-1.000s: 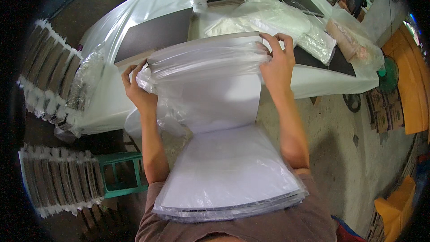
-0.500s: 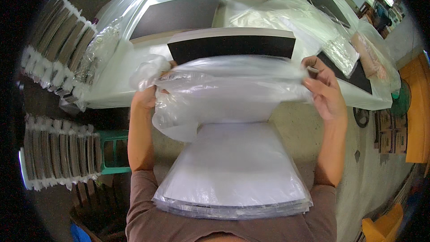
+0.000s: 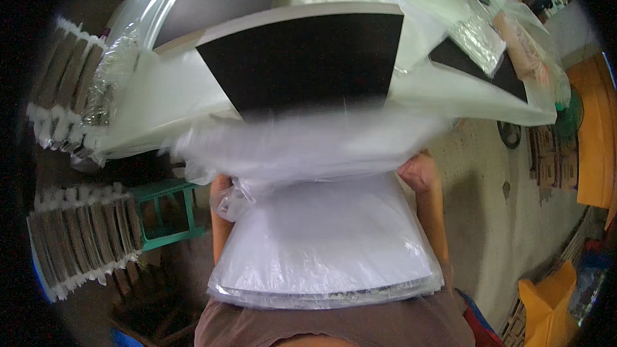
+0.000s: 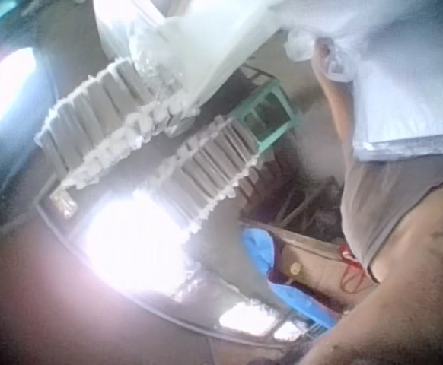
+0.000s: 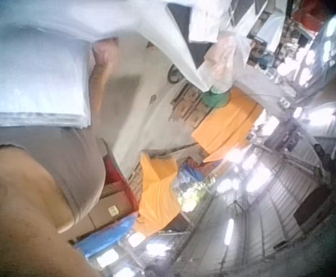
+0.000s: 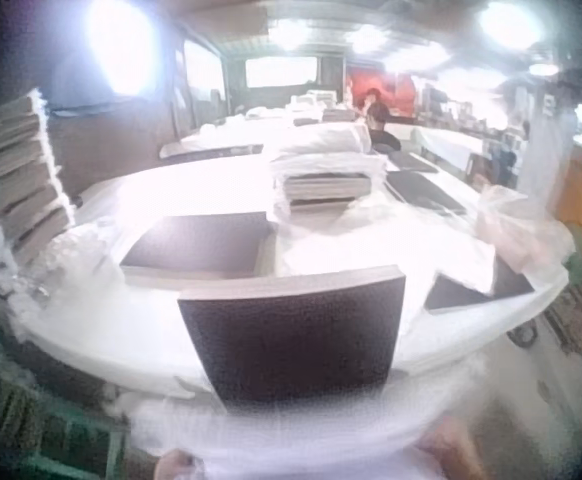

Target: The person places a plastic bag over the top edge of a book cover and pulls it down to wrap the cover.

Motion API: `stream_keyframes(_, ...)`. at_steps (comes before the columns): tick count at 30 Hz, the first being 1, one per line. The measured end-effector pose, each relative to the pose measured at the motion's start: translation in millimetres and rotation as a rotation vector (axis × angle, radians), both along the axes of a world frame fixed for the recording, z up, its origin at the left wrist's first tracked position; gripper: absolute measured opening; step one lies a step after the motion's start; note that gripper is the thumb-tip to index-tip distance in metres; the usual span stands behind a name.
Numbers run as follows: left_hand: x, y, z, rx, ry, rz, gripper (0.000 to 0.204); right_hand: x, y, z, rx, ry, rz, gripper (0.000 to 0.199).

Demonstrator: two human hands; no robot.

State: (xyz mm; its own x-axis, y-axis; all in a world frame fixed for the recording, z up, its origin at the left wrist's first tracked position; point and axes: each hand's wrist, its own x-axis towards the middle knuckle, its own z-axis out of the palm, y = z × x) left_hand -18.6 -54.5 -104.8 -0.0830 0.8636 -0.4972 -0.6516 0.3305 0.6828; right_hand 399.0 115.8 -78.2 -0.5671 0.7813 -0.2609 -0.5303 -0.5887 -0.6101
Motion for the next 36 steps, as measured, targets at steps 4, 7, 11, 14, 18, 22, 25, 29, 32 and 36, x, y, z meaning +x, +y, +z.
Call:
stream_keyframes(4,-1,-18,-22,0.072,-0.031,0.097,0.025,-41,-15,91,0.181,-0.103,0.321,0.045)
stream_keyframes(7,9,-14,-26,0.099,-0.028,0.093,0.025,-36,-7,68,0.169,-0.496,0.398,0.042)
stream_keyframes(11,28,11,-38,0.000,0.006,0.074,0.025,-45,10,-22,0.094,-0.736,0.374,0.039)
stream_keyframes(14,40,18,-32,-0.118,0.072,0.120,0.024,-54,24,-67,0.084,-0.729,0.300,0.038)
stream_keyframes(18,34,26,-27,-0.289,0.234,0.208,0.024,-54,40,-87,0.277,-0.964,0.348,0.043)
stream_keyframes(22,-24,12,11,-0.335,0.538,0.463,0.024,-22,47,-45,0.733,-1.102,0.436,0.044)
stream_keyframes(25,-106,-26,57,-0.018,0.888,0.669,0.022,-14,47,37,0.736,-0.957,0.554,0.033)
stream_keyframes(29,-123,-34,165,0.319,0.643,1.009,0.017,-31,37,142,0.960,-0.785,0.511,0.030)
stream_keyframes(32,-60,6,213,0.250,0.670,0.944,0.022,-81,17,191,1.185,-0.596,0.405,0.033)
stream_keyframes(36,25,63,197,0.187,0.722,0.569,0.019,-175,-11,226,1.405,-0.423,0.337,0.061)
